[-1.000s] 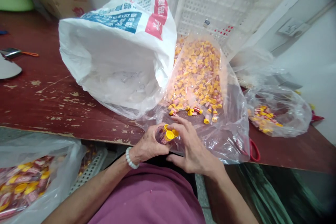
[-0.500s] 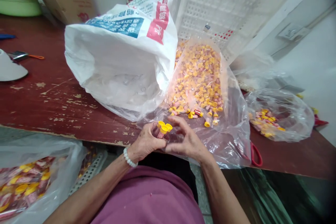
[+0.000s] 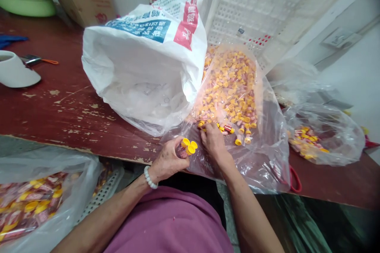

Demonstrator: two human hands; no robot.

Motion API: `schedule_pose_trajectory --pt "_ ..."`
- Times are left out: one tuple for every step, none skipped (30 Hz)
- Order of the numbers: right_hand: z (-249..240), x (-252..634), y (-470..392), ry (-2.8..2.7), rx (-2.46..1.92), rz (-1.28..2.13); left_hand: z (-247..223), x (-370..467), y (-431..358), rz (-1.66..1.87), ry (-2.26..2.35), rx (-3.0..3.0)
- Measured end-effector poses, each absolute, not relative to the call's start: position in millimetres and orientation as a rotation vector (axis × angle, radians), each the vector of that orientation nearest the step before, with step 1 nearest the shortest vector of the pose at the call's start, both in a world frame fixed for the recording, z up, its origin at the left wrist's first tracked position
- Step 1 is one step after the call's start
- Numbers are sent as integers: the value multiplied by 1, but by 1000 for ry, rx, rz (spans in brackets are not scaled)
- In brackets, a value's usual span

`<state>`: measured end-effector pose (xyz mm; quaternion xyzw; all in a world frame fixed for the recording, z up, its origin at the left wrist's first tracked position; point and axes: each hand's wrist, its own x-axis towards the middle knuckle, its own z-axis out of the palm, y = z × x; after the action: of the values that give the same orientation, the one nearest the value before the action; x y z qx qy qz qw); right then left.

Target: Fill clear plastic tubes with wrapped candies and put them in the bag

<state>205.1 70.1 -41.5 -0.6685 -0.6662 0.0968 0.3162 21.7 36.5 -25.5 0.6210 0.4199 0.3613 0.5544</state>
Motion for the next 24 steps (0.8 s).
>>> schedule_pose_trajectory --pt "-37 205 67 -1696 -1745 276 -26 22 37 858 989 1458" --pt "-30 203 63 -1602 -1704 331 -26 22 37 862 982 1446" --pt "-22 200 57 -1478 -1633 416 -27 22 37 865 972 1434" --pt "-14 194 51 -1341 -1535 522 -27 23 37 866 964 1424" --pt "-6 187 45 -1207 -1421 629 -27 24 37 864 957 1418" --pt "0 179 39 -1100 -1310 720 -27 26 36 856 950 1418" --pt "6 171 33 -1043 -1227 781 -27 27 36 844 945 1422" --pt "9 163 28 -1047 -1189 803 -27 28 36 830 946 1427" --pt "11 156 23 -1079 -1181 799 -26 29 35 815 951 1432" --pt "11 150 19 -1131 -1192 779 -26 31 35 801 957 1436" --pt "10 147 16 -1194 -1213 752 -25 31 35 790 960 1440" --pt "9 145 13 -1259 -1232 724 -24 32 35 789 963 1444" --pt "7 145 10 -1315 -1241 690 -24 32 34 795 961 1447" --pt "7 147 8 -1365 -1241 653 -23 32 34 804 952 1446" --pt "7 149 6 -1411 -1236 607 -23 32 34 814 940 1437" --pt "8 152 5 -1461 -1230 553 -23 31 34 824 928 1416" --pt "10 156 3 -1521 -1229 490 -23 31 34 835 913 1382" --pt "11 159 2 -1607 -1240 423 -24 31 35 840 890 1339" --pt "12 163 1 -1715 -1259 354 -25 31 35 843 865 1297" --pt "12 165 1 -1831 -1281 286 -26 31 35 847 852 1271" --pt "11 168 0 -1942 -1302 225 -26 31 36 849 850 1260" --pt "9 169 -1 -2034 -1322 174 -27 31 36 844 856 1261" --pt "7 170 -1 -2103 -1333 135 -27 31 36 829 866 1269" --pt "5 170 -2 -2145 -1333 111 -27 30 35 808 874 1277"
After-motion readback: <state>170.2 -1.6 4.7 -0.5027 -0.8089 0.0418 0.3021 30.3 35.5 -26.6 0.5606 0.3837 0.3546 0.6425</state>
